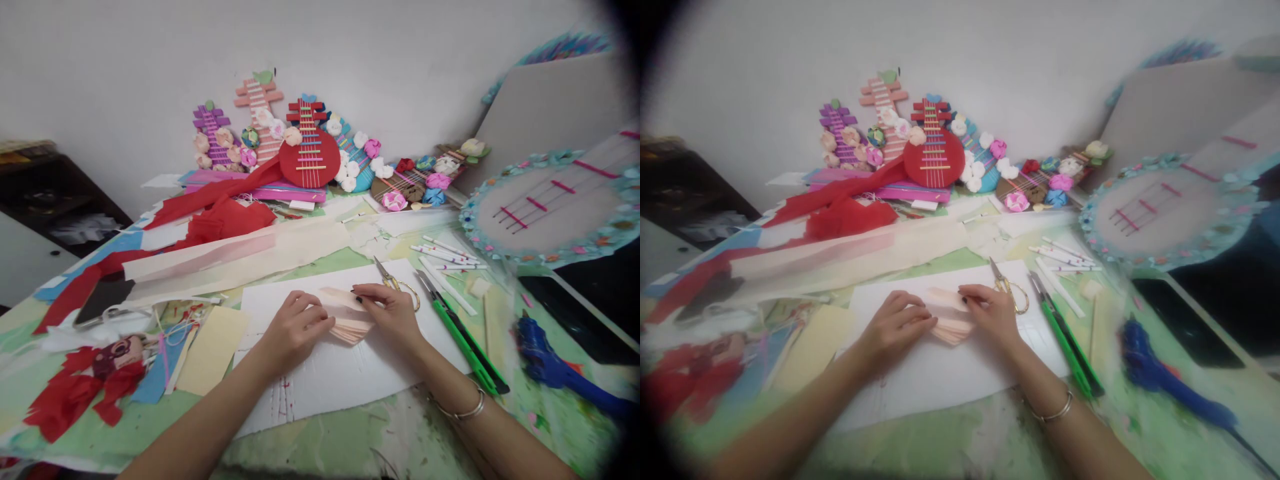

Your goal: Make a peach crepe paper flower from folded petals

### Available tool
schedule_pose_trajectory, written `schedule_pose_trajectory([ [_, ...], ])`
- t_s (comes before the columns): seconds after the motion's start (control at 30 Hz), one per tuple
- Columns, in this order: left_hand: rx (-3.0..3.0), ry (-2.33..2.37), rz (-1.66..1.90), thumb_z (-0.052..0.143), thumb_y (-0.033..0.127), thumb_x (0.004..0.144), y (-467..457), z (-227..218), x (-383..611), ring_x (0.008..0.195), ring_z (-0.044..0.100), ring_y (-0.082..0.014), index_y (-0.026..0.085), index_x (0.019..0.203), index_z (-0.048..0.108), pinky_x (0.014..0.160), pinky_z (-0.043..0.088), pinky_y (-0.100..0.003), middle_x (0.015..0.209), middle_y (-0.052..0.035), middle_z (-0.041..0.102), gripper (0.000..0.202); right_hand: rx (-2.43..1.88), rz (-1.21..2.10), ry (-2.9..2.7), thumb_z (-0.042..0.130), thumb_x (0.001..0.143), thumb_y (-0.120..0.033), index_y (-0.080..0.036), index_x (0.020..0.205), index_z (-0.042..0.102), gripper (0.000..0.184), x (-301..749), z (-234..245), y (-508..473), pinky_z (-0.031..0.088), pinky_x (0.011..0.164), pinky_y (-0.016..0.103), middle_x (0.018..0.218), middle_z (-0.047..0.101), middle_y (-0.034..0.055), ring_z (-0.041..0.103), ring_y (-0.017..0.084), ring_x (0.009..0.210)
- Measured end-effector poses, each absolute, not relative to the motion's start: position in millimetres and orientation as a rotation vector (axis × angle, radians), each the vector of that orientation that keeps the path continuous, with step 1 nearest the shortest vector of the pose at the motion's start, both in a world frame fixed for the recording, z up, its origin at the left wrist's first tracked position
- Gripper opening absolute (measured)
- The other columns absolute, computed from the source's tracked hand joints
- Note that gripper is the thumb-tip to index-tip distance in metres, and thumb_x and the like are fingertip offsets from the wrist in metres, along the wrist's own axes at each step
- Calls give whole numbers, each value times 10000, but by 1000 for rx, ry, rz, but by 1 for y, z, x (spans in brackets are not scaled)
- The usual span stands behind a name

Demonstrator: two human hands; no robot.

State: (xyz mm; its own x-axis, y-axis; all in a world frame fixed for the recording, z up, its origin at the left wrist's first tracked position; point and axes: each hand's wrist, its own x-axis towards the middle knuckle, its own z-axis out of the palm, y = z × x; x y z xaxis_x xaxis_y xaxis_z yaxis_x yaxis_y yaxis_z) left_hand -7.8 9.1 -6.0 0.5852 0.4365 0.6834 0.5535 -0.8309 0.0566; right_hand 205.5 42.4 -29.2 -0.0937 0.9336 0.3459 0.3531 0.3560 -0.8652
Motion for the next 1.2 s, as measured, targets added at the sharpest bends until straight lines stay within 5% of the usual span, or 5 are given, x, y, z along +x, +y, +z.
schedule_pose_trajectory([
  [0.27, -2687, -976, -1148, 501, 55, 830, 10, -10, -9, 850, 564, -187, 164, 787, 557, 756, 438, -350, 767, -43, 669, 129, -1181, 625, -1731, 530, 703, -100, -209, 678, 701, 205, 215, -28, 47, 538, 704, 322, 835, 730, 32, 679, 205, 805],
  [0.47, -2731, -1068, -1165, 523, 59, 813, 13, -15, -11, 858, 561, -190, 165, 781, 564, 782, 437, -358, 774, -37, 665, 118, -1110, 702, -1958, 498, 707, -49, -198, 855, 714, 302, 207, -24, 42, 518, 753, 315, 879, 719, 37, 657, 179, 825],
  [0.6, -2738, -1118, -1170, 523, 54, 807, 15, -17, -12, 861, 553, -195, 162, 809, 575, 784, 436, -369, 794, -45, 661, 120, -1052, 804, -2047, 594, 764, -178, -196, 917, 713, 195, 205, -19, 38, 514, 715, 295, 925, 705, 63, 641, 180, 839],
  [1.2, -2734, -1208, -1116, 483, 66, 818, 14, -15, -11, 932, 547, -204, 175, 768, 601, 803, 456, -379, 989, -77, 640, 168, -1080, 778, -2077, 574, 762, -125, -215, 838, 725, 191, 209, -20, 42, 499, 683, 285, 821, 713, 39, 635, 166, 759],
])
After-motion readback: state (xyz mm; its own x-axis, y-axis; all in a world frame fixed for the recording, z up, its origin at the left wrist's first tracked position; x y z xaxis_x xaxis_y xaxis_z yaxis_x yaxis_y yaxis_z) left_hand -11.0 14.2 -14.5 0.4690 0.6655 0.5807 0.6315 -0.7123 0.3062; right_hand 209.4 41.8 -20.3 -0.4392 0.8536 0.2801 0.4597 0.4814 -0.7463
